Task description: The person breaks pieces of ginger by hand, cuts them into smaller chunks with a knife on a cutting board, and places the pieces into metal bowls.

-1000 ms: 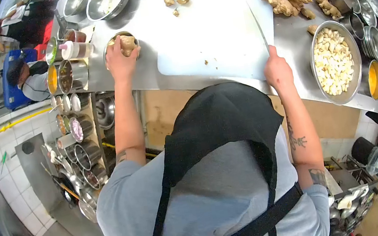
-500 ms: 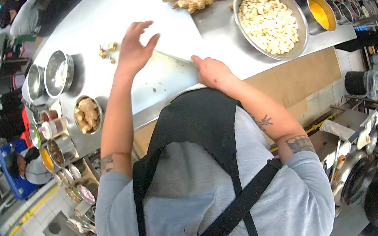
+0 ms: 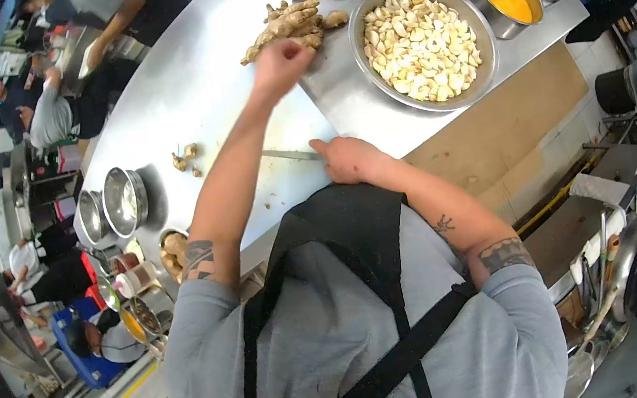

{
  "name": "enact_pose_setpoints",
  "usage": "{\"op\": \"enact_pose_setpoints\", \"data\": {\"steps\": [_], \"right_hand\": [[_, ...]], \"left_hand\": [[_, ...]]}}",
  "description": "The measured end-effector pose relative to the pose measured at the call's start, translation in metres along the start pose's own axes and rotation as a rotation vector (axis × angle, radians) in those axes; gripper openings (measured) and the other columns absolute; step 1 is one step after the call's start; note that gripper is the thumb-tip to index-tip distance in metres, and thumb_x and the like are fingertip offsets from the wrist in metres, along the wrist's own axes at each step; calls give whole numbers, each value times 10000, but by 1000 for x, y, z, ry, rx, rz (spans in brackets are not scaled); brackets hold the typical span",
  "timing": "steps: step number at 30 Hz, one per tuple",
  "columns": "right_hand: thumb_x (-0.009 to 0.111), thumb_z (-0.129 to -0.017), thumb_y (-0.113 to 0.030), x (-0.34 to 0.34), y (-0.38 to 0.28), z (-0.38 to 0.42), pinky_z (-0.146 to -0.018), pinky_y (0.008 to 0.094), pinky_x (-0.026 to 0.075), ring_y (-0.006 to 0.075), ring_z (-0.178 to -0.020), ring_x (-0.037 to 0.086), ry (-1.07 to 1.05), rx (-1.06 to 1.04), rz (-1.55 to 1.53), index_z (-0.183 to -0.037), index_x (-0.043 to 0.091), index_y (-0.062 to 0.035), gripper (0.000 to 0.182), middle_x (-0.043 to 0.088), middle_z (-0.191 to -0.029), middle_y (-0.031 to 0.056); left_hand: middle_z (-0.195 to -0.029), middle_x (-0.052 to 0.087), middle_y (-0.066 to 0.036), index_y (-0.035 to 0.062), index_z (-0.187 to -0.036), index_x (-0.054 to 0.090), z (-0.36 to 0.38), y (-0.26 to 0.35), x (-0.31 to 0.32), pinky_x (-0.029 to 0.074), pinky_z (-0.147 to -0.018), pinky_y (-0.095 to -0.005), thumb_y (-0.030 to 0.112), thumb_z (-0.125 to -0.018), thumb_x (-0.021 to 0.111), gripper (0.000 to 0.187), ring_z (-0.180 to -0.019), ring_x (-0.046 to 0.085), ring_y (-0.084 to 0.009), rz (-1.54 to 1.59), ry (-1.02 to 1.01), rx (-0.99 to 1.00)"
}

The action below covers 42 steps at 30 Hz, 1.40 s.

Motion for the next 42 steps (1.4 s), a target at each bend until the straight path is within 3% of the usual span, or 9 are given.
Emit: {"op": "enact_pose_setpoints", "data": {"steps": [3, 10, 13, 17, 18, 24, 30, 32, 42], "right_hand": [[576, -901, -178, 2, 3, -3, -902, 514, 537, 449, -987, 686, -13, -6, 4, -1504, 440, -51, 631, 718, -1028, 273], [580, -896, -192, -6, -4, -3, -886, 509, 543, 430, -978, 693, -62, 24, -12, -1513, 449, -85, 640, 728, -1039, 244], [585, -895, -202, -7, -3, -1, -879, 510, 544, 422, -981, 693, -43, 16, -19, -1521, 446, -93, 651, 727, -1039, 241], [580, -895, -202, -3, 2, -4, -873, 510, 545, 421, -980, 692, -33, 22, -7, -1527, 441, -95, 657, 726, -1027, 236], [578, -894, -200, -5, 0, -4, -873, 508, 546, 422, -977, 693, -36, 24, -11, -1524, 444, -93, 653, 726, -1026, 237], [588, -896, -206, -9, -2, -3, -889, 518, 548, 434, -987, 688, 20, 76, -107, -1497, 460, -75, 628, 722, -1021, 252], [608, -926, -222, -17, 3, -12, -892, 511, 560, 446, -1009, 681, 188, 94, -105, -1445, 497, -88, 548, 693, -1051, 276], [606, -937, -217, -25, 1, -21, -891, 503, 564, 444, -1010, 681, 248, 78, -56, -1414, 521, -89, 501, 672, -1092, 278], [587, -937, -148, -39, -21, -26, -861, 489, 556, 423, -956, 662, 453, -50, 68, -1170, 703, -75, 271, 662, -1006, 229]], "left_hand": [[-1175, 699, -205, 80, -1288, 647, -39, 0, -44, 549, -941, -412, 431, -801, 815, 623, -1047, 698, -316, -244, 172, 18], [-1264, 676, -255, -41, -1567, 325, -91, -64, -19, 546, -981, -396, 588, -692, 917, 1230, -1147, 681, -307, -255, -299, -109], [-1236, 683, -267, -76, -1545, 342, -108, -104, -14, 555, -959, -364, 550, -696, 932, 1208, -1150, 682, -292, -136, -249, -277], [-1009, 697, -178, -106, -1475, 411, -98, -75, -32, 498, -541, -315, 321, -757, 907, 972, -658, 626, -169, -21, -330, -395], [-949, 655, -128, -81, -1454, 431, -96, -74, -31, 378, -425, -322, 219, -772, 859, 860, -514, 487, -121, 28, -263, -337], [-1149, 633, -166, -9, -1496, 357, -24, -66, -75, 427, -464, -280, 135, -811, 786, 821, -589, 564, -155, 474, -162, -245], [-1319, 574, -147, 70, -1543, 222, 122, -57, -129, 547, -679, -281, 60, -821, 803, 927, -956, 636, -189, 739, 27, -102], [-1409, 486, -170, 82, -1536, 219, 169, -44, -129, 469, -1097, -428, 47, -759, 874, 1016, -1297, 530, -293, 446, 137, -98], [-1290, 546, -169, 48, -1598, 210, 278, -78, -33, 377, -1060, -501, 301, -585, 983, 1299, -1216, 511, -358, -199, 240, -66]]}}
Point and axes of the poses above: each hand's wrist, its own z-axis away from the middle knuckle, its own x-axis out of the palm, y = z × x, the point moved 6 cm from there along -z, towards the middle knuckle
